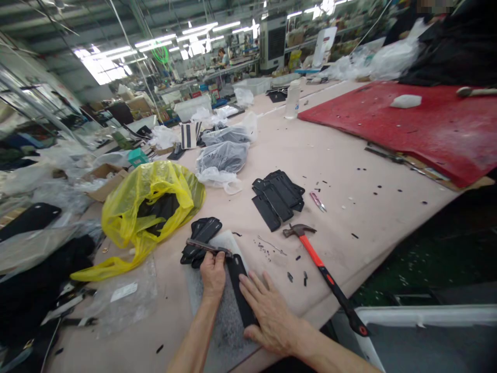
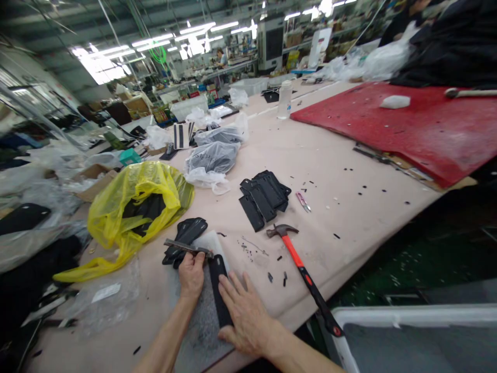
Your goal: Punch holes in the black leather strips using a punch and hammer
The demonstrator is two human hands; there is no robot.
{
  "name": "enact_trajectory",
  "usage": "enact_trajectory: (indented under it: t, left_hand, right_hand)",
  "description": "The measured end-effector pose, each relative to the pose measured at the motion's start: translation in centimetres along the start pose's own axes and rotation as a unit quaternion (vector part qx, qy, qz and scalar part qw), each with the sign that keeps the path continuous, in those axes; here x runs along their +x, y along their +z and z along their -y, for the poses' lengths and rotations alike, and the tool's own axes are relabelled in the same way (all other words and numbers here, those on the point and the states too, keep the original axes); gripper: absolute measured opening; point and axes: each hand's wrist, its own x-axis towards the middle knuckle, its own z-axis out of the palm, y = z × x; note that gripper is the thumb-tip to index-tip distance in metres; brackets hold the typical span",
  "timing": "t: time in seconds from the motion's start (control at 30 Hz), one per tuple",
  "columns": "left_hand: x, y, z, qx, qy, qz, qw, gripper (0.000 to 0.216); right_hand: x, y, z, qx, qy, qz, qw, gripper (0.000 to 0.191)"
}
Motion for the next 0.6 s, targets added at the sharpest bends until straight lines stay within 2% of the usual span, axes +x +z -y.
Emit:
enact_trajectory:
  t: [0.07, 0.23, 0.37, 0.47, 0.6]
  left_hand:
    - [0.0, -0.6, -0.1, -0.009, -0.004, -0.006, 1.0, 0.027]
    - [-2.1, -1.7, -0.1, -0.012, 0.032, 0.042, 0.999, 0.027]
    - [-4.0, -1.8, 0.2, -0.005, 0.049, 0.035, 0.998, 0.028]
    - [-4.5, -1.7, 0.5, -0.012, 0.035, 0.013, 0.999, 0.029]
    - [-4.4, -1.6, 0.9, -0.031, 0.034, 0.028, 0.999, 0.026]
  right_hand:
    - [-0.3, -0.6, -0.4, 0.004, -0.014, 0.008, 1.0, 0.091]
    - [0.5, -1.3, -1.3, -0.012, -0.042, -0.001, 0.999, 0.095]
    - [4.2, -2.3, -2.7, -0.031, -0.048, -0.019, 0.998, 0.091]
    - [7.5, -3.4, -3.6, -0.036, -0.056, -0.015, 0.998, 0.099]
    - [8.8, -4.1, -4.1, -0.039, -0.042, -0.025, 0.998, 0.106]
